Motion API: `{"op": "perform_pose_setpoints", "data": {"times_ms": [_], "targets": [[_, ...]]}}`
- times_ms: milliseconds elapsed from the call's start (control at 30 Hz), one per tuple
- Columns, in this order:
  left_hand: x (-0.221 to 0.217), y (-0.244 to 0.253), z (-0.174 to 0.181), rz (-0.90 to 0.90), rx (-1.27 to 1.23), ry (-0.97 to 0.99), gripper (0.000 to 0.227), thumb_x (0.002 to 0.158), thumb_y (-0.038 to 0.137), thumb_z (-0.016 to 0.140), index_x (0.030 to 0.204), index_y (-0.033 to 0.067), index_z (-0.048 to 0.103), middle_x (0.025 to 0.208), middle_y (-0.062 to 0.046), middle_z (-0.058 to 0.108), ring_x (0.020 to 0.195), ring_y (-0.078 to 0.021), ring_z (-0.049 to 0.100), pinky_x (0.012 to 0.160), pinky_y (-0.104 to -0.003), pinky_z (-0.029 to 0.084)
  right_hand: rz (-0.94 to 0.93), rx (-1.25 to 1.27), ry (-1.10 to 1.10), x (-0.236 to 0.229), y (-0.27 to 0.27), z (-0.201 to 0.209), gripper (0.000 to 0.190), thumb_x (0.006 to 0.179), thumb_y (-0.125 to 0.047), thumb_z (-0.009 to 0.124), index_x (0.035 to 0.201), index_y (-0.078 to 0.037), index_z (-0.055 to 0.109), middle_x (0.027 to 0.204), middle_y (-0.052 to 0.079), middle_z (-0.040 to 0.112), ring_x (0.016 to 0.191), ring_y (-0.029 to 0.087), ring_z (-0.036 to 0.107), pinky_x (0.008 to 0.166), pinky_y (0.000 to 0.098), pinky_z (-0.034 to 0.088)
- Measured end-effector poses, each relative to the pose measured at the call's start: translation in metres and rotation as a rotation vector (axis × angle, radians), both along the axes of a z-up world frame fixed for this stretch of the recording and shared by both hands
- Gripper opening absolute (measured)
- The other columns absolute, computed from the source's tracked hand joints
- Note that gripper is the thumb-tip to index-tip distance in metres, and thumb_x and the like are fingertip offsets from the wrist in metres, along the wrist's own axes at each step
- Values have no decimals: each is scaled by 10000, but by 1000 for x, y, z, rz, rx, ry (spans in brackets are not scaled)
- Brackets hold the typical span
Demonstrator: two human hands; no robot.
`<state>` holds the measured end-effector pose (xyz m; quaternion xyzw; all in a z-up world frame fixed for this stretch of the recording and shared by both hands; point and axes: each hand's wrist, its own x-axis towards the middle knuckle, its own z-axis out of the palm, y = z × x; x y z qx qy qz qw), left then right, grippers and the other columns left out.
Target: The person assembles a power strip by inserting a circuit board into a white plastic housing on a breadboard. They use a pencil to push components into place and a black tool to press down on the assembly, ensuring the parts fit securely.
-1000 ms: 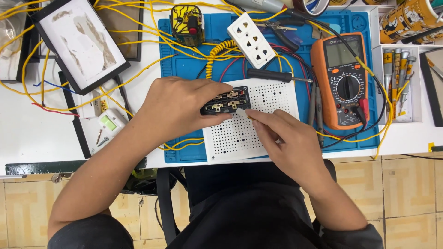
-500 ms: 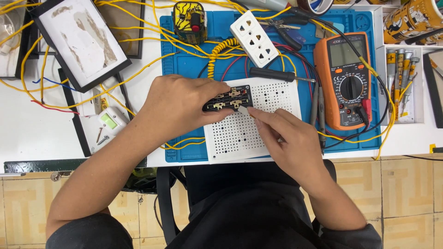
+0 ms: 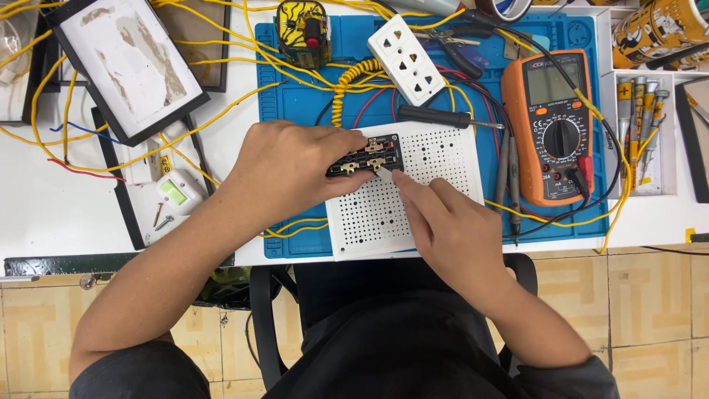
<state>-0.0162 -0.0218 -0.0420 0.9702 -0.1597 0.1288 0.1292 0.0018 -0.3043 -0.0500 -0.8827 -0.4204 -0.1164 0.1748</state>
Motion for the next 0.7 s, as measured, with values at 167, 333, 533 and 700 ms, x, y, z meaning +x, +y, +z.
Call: {"op": "perform_pose_setpoints", "data": {"times_ms": [167, 333, 533, 700], "targets": [[-1, 0, 1, -3, 7, -5, 382, 1018, 605, 819, 1166, 255, 783, 939, 57, 837, 724, -311, 762, 487, -471, 511, -85, -35, -107, -13, 3, -13, 333, 1178, -183, 708, 1510, -184, 735, 878, -26, 618, 578, 175, 499, 453, 325, 317], [-1, 0, 1, -12, 7, -17, 396, 1014, 605, 825, 1186, 249, 795, 956, 57, 841, 737, -306, 768, 473, -463, 506, -110, 27, -13, -22, 10, -14, 328, 1178, -138, 685, 1505, -124, 701, 882, 2, 689, 588, 169, 513, 450, 333, 341], [-2, 0, 6, -24, -8, 5, 399, 1014, 583, 827, 1213, 237, 802, 995, 51, 855, 754, -307, 776, 475, -470, 515, -141, 79, 105, -27, 15, -7, 347, 1166, -137, 695, 1511, -114, 668, 1025, 49, 787, 710, 191, 665, 464, 350, 422], [-5, 0, 8, -31, 9, 23, 412, 1012, 586, 818, 1236, 241, 798, 992, 49, 861, 782, -288, 788, 467, -468, 515, -369, 64, 611, -13, 23, 26, 256, 1114, -336, 656, 1335, -208, 677, 842, -11, 789, 685, 218, 751, 552, 409, 517]]}}
